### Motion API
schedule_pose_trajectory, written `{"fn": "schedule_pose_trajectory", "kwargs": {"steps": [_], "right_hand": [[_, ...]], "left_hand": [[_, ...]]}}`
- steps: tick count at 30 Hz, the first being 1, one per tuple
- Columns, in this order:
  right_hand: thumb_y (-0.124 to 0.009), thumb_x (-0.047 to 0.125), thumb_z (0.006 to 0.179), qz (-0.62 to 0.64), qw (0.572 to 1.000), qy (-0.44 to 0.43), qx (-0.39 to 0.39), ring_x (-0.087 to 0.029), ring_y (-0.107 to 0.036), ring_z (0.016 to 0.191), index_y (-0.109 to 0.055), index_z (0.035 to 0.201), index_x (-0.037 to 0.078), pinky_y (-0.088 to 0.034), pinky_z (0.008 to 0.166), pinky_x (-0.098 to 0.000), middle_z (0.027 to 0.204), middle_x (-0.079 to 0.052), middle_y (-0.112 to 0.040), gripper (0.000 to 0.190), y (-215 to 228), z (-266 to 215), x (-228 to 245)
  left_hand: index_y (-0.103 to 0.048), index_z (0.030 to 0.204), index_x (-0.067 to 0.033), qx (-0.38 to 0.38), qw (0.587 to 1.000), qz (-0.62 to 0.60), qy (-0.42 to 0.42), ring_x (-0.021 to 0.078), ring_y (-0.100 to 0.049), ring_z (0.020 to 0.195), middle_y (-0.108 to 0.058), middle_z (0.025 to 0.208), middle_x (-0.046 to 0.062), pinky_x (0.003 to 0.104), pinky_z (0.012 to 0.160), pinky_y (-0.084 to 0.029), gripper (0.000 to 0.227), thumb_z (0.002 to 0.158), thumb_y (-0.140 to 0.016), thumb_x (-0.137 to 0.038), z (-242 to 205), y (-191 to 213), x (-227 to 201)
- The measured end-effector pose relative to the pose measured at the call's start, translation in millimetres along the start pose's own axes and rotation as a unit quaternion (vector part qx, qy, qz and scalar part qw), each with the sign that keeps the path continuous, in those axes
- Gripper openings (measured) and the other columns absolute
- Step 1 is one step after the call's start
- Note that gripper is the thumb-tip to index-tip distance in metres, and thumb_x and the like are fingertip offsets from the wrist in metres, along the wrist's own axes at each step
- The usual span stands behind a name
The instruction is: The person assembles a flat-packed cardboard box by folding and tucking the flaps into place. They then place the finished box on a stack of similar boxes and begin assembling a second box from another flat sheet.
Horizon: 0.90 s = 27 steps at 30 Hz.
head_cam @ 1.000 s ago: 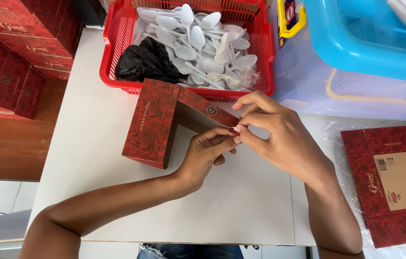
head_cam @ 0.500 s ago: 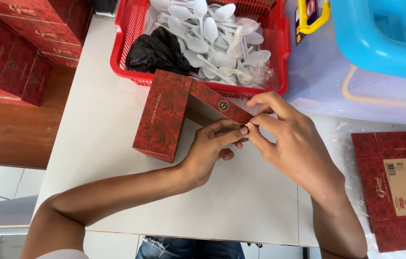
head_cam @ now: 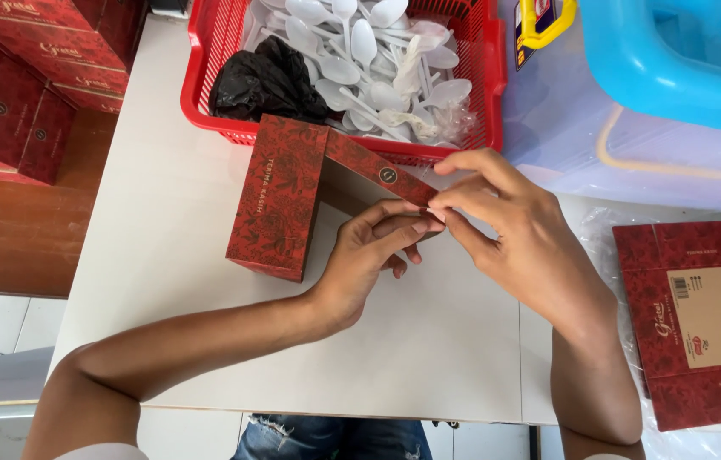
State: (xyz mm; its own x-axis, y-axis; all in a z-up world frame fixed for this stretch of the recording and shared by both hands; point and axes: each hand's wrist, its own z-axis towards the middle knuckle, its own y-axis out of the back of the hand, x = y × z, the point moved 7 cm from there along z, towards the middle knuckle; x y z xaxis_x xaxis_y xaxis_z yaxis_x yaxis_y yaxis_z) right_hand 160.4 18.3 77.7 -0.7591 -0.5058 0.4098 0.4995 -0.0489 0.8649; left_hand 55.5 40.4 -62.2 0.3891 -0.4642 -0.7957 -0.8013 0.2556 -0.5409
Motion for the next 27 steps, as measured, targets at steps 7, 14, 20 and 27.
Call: {"fn": "schedule_pose_trajectory", "kwargs": {"steps": [7, 14, 20, 27], "right_hand": [[-0.066, -0.004, 0.095, -0.005, 1.000, 0.001, 0.001, -0.022, -0.068, 0.100, -0.067, 0.096, -0.001, -0.055, 0.084, -0.0342, 0.119, -0.013, -0.061, 0.003, -6.2, -0.1, -0.3], [-0.062, -0.001, 0.097, -0.008, 0.999, -0.011, 0.031, -0.027, -0.064, 0.115, -0.070, 0.105, -0.004, -0.054, 0.094, -0.0410, 0.137, -0.015, -0.057, 0.012, -8.2, -6.7, 2.3], [-0.063, 0.008, 0.097, 0.023, 0.998, -0.010, 0.063, -0.030, -0.061, 0.126, -0.071, 0.117, -0.002, -0.054, 0.102, -0.0411, 0.145, -0.015, -0.055, 0.024, -8.2, -10.9, 0.7], [-0.063, -0.002, 0.098, 0.007, 1.000, 0.014, -0.021, -0.022, -0.072, 0.107, -0.070, 0.109, -0.002, -0.056, 0.095, -0.0352, 0.134, -0.014, -0.063, 0.013, -0.3, -4.9, 9.7]], "left_hand": [[-0.067, 0.115, -0.0076, 0.002, 1.000, 0.005, -0.013, 0.0168, -0.062, 0.083, -0.079, 0.112, 0.011, 0.027, 0.061, -0.044, 0.025, 0.091, -0.065, -0.013, -7.9, -0.7, -7.9], [-0.067, 0.113, -0.0075, -0.002, 1.000, -0.001, 0.006, 0.0161, -0.063, 0.084, -0.077, 0.111, 0.007, 0.027, 0.061, -0.042, 0.027, 0.087, -0.067, -0.013, -11.8, -3.3, -11.8], [-0.067, 0.110, -0.0090, -0.026, 0.999, -0.007, 0.044, 0.0153, -0.063, 0.089, -0.074, 0.104, 0.007, 0.029, 0.062, -0.041, 0.026, 0.084, -0.067, -0.013, -15.6, -2.9, -12.0], [-0.069, 0.109, -0.0052, -0.029, 0.997, -0.052, 0.053, 0.0160, -0.062, 0.082, -0.078, 0.103, 0.008, 0.027, 0.060, -0.041, 0.024, 0.085, -0.069, -0.012, -15.7, -3.6, -23.0]]}}
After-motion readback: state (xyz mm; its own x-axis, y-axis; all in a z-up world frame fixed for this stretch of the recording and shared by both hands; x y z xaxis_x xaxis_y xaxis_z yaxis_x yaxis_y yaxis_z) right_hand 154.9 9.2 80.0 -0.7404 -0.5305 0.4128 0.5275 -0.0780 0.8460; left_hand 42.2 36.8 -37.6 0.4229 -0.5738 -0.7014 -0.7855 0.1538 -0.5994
